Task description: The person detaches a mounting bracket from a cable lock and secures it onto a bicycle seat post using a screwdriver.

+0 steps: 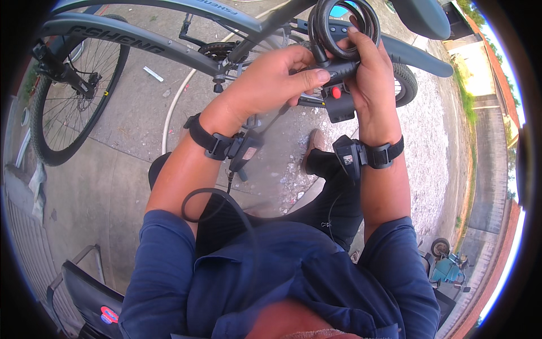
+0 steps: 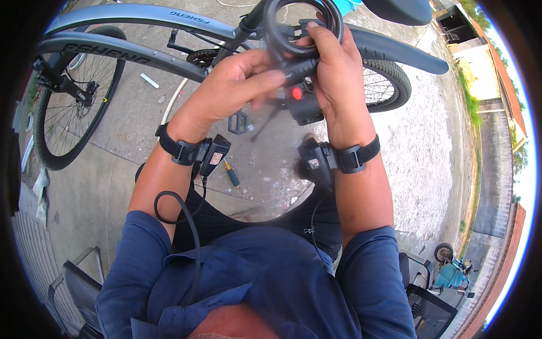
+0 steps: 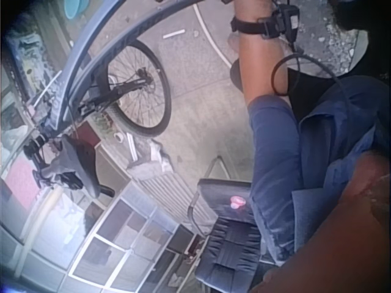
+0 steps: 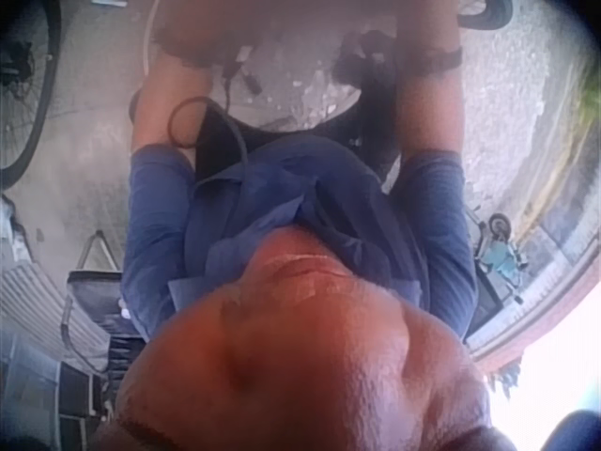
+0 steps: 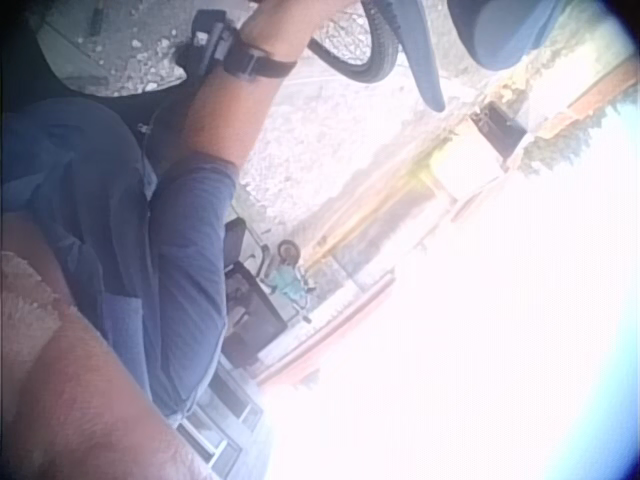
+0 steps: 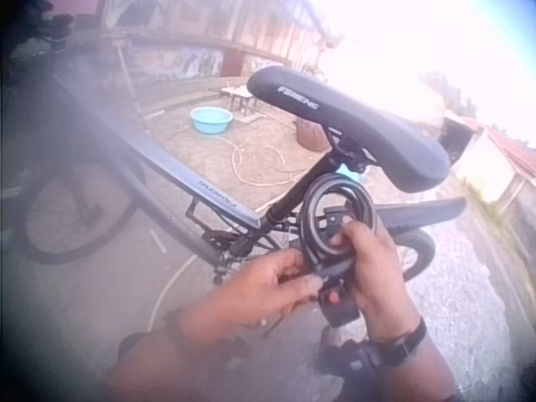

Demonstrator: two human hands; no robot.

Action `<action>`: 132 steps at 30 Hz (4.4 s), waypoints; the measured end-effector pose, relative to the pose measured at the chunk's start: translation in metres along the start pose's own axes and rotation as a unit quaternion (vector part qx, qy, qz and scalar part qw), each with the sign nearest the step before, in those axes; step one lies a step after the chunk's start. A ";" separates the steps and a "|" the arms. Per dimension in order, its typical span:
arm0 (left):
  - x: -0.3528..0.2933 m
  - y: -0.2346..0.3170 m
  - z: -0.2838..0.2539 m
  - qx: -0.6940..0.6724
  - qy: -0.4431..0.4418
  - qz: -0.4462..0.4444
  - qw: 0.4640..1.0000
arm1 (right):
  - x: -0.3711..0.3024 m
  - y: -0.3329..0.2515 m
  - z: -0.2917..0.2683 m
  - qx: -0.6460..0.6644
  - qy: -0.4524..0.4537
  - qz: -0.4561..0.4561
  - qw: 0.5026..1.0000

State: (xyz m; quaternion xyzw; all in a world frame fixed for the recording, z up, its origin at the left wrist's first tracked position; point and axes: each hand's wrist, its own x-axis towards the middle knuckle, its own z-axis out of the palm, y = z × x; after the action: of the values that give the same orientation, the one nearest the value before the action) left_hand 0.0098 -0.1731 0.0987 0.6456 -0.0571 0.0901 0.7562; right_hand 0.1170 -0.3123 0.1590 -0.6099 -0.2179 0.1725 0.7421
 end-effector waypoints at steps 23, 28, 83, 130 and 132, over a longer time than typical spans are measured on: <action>0.000 -0.010 -0.003 -0.111 -0.061 0.081 0.989 | -0.051 -0.026 -0.022 -0.278 -0.208 0.058 0.936; -0.002 -0.008 -0.008 -0.057 -0.087 0.037 0.994 | -0.050 -0.022 -0.020 -0.277 -0.250 0.062 0.926; -0.001 -0.010 -0.011 -0.042 -0.027 0.089 0.995 | -0.030 -0.030 -0.021 -0.376 -0.298 -0.059 0.876; -0.003 -0.010 -0.026 -0.036 0.018 0.027 0.999 | -0.026 -0.053 -0.049 -0.268 -0.234 -0.015 0.934; 0.000 -0.012 -0.029 -0.038 0.008 0.042 0.998 | -0.025 -0.055 -0.051 -0.256 -0.234 -0.007 0.938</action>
State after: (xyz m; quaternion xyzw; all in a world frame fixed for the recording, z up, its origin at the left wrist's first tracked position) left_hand 0.0114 -0.1467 0.0825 0.6126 -0.0817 0.1249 0.7761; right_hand 0.1221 -0.3784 0.2019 -0.7199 -0.4265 0.2435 0.4904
